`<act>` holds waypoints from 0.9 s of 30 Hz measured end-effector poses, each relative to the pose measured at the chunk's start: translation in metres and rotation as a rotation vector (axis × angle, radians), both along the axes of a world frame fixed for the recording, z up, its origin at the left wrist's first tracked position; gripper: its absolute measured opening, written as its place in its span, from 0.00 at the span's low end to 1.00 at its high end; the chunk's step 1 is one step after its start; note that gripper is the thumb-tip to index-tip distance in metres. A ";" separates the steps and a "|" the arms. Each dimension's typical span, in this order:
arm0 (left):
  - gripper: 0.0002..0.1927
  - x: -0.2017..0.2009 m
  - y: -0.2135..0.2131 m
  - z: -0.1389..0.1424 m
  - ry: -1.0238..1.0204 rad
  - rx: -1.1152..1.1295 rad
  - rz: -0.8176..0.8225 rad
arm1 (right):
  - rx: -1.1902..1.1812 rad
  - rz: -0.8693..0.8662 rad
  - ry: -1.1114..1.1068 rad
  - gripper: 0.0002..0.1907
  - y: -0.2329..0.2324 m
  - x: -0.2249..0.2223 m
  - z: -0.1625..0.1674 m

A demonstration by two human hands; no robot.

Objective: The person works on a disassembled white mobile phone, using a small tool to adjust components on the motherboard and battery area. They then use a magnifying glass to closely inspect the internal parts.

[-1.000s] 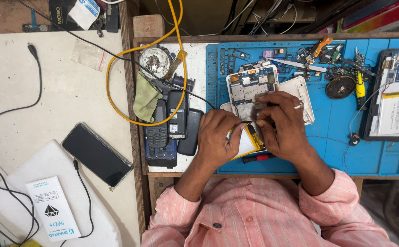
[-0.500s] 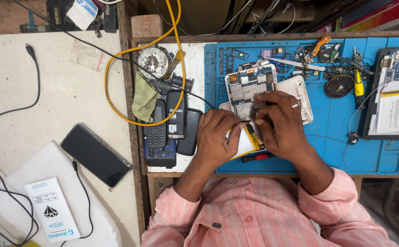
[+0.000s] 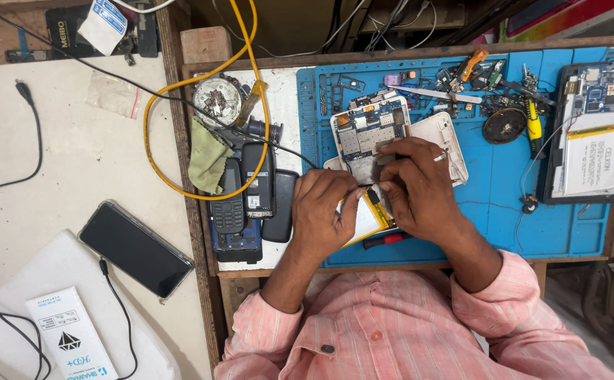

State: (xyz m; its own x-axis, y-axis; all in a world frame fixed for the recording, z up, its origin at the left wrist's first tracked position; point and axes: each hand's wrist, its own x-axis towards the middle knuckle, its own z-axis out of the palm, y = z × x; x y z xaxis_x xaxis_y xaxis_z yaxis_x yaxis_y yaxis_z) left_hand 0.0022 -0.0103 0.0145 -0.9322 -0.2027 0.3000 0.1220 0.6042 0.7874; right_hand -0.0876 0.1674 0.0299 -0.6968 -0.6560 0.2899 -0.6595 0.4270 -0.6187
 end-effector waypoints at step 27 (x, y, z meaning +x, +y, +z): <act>0.04 0.000 0.001 -0.001 -0.028 0.031 -0.038 | 0.004 0.000 0.017 0.08 0.002 0.001 -0.002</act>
State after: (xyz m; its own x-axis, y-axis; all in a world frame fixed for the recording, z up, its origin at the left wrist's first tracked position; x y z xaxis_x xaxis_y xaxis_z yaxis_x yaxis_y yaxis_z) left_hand 0.0026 -0.0095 0.0131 -0.9472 -0.1755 0.2682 0.1226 0.5747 0.8091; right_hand -0.0870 0.1695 0.0282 -0.6920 -0.6568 0.2995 -0.6698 0.4295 -0.6057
